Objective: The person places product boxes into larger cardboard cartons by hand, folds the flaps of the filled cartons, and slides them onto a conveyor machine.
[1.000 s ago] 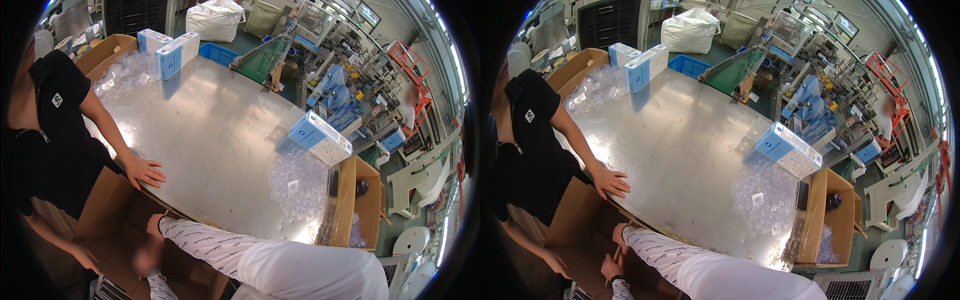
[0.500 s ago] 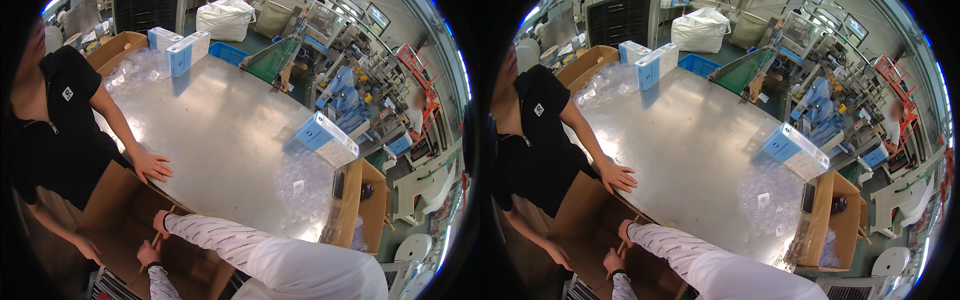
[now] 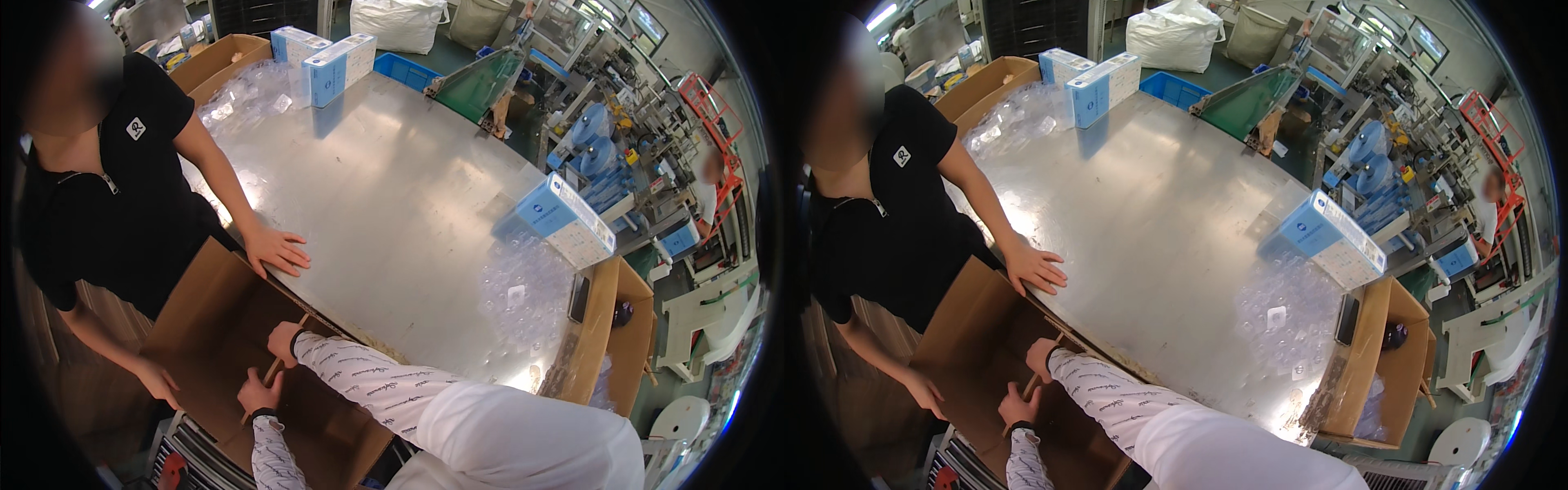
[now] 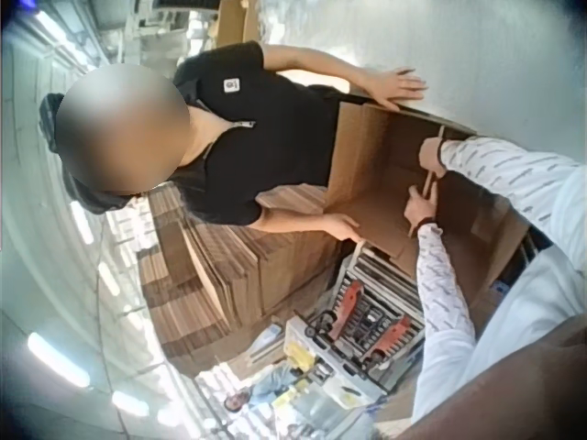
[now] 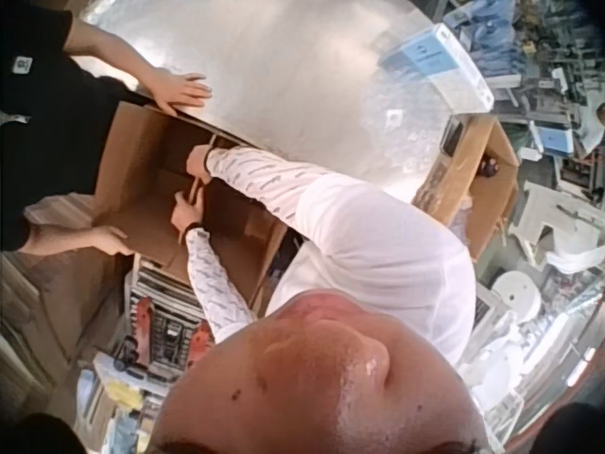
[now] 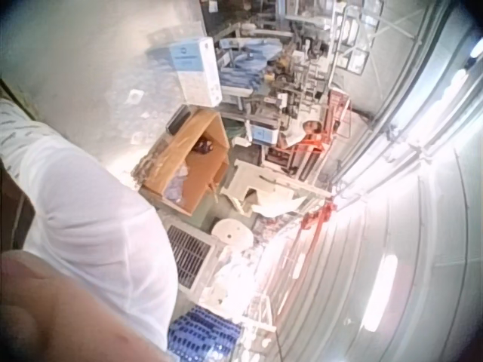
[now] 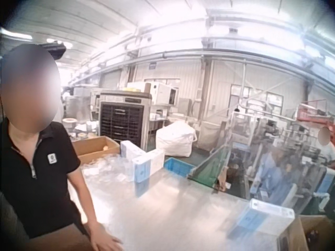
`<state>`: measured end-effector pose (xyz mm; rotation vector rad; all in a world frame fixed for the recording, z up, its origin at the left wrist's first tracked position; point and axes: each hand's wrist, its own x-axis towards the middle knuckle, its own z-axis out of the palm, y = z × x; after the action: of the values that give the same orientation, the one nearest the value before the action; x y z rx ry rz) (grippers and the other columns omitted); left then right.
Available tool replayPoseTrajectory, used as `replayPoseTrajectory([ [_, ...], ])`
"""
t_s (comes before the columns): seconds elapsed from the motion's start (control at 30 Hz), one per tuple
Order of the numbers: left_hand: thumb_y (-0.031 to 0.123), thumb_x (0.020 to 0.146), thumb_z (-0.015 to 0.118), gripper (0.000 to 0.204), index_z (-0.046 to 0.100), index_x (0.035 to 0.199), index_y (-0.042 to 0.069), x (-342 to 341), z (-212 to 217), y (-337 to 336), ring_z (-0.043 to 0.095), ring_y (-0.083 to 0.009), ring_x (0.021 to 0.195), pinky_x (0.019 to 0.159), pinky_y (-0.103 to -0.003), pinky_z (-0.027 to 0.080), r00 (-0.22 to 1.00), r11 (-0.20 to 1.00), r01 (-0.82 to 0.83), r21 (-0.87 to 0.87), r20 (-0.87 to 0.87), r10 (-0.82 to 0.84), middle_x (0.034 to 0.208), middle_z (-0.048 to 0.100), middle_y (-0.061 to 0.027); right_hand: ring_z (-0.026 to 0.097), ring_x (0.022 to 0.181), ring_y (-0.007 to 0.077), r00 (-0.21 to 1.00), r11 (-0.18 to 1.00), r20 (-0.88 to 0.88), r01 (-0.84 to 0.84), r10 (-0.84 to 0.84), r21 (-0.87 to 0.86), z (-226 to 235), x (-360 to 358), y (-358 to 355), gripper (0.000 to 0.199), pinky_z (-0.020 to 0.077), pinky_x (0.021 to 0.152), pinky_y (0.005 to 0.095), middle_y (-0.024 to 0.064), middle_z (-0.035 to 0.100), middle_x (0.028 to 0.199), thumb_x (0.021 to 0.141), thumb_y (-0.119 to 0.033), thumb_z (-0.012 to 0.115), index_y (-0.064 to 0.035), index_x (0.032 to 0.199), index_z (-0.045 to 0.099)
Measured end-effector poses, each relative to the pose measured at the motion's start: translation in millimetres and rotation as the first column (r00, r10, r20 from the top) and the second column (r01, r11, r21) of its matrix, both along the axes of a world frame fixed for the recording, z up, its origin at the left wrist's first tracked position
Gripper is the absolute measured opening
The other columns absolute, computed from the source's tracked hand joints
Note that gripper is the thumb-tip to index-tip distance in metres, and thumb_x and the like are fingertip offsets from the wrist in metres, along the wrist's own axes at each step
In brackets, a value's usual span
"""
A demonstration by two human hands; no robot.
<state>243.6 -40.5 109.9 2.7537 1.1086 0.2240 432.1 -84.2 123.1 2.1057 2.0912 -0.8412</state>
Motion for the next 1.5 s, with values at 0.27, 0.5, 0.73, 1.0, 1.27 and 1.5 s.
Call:
replayPoseTrajectory([
  [0.27,0.053,0.07,0.068,0.053,0.062,0.104,0.012,0.2,16.4,1.1,0.064,-0.0353,0.082,0.071,-0.047,0.05,0.936,0.962,-0.164,-0.218,-0.342,0.082,0.087,0.067,-0.0149,0.067,0.085,0.0249,1.0,0.999,-0.009,0.007,-0.008,-0.053,8.5,1.6,-2.3,0.028,0.0522,0.073,0.0366,0.0103,0.07,0.085,0.061,-0.026,0.072,-0.0084,0.083,0.072],
  [0.5,0.054,0.066,0.07,0.06,0.064,0.107,0.01,-5.4,19.2,11.8,0.064,-0.0354,0.088,0.078,-0.045,0.05,0.972,0.927,-0.176,-0.332,-0.209,0.11,0.093,0.067,-0.017,0.067,0.088,0.0237,0.999,0.997,-0.007,0.047,-0.048,-0.062,3.5,-2.7,4.3,0.029,0.0526,0.075,0.0355,0.0098,0.07,0.088,0.058,-0.025,0.074,-0.0105,0.083,0.073],
  [0.73,0.053,0.067,0.07,0.05,0.069,0.089,0.008,12.6,26.8,6.9,0.063,-0.0369,0.079,0.072,-0.046,0.05,0.955,0.962,-0.088,-0.26,-0.295,0.007,0.08,0.067,-0.0178,0.067,0.086,0.0228,0.995,0.995,-0.003,0.101,-0.102,-0.017,-41.6,1.9,9.5,0.035,0.0535,0.073,0.0355,0.0087,0.07,0.085,0.052,-0.027,0.078,-0.0121,0.083,0.074],
  [1.0,0.05,0.067,0.073,0.044,0.07,0.081,0.009,-9.4,4.0,20.7,0.063,-0.0345,0.067,0.063,-0.045,0.05,0.909,0.985,0.007,-0.172,-0.41,-0.078,0.067,0.064,-0.0156,0.067,0.088,0.0221,0.999,0.981,-0.02,0.027,-0.031,-0.19,-12.3,-6.9,21.7,0.042,0.0538,0.071,0.0357,0.0056,0.071,0.088,0.047,-0.032,0.082,-0.0149,0.085,0.075],
  [1.27,0.046,0.064,0.076,0.044,0.069,0.077,0.005,2.7,8.0,25.5,0.064,-0.032,0.068,0.068,-0.043,0.051,0.876,0.962,-0.071,-0.264,-0.479,-0.066,0.067,0.065,-0.0163,0.066,0.09,0.0207,0.997,0.944,-0.009,0.07,-0.077,-0.323,-32.6,-5.6,30.5,0.038,0.0532,0.071,0.0416,0.0011,0.071,0.091,0.051,-0.031,0.084,-0.0203,0.087,0.075],
  [1.5,0.05,0.065,0.074,0.047,0.066,0.072,0.004,-9.1,2.3,24.7,0.063,-0.0351,0.065,0.062,-0.045,0.05,0.928,0.983,0.001,-0.182,-0.366,-0.069,0.062,0.062,-0.0167,0.065,0.095,0.0234,1.0,0.949,0.014,0.016,-0.013,-0.316,-42.3,-12.2,39.4,0.044,0.053,0.071,0.0444,0.0038,0.07,0.098,0.052,-0.032,0.083,-0.0207,0.094,0.074],
])
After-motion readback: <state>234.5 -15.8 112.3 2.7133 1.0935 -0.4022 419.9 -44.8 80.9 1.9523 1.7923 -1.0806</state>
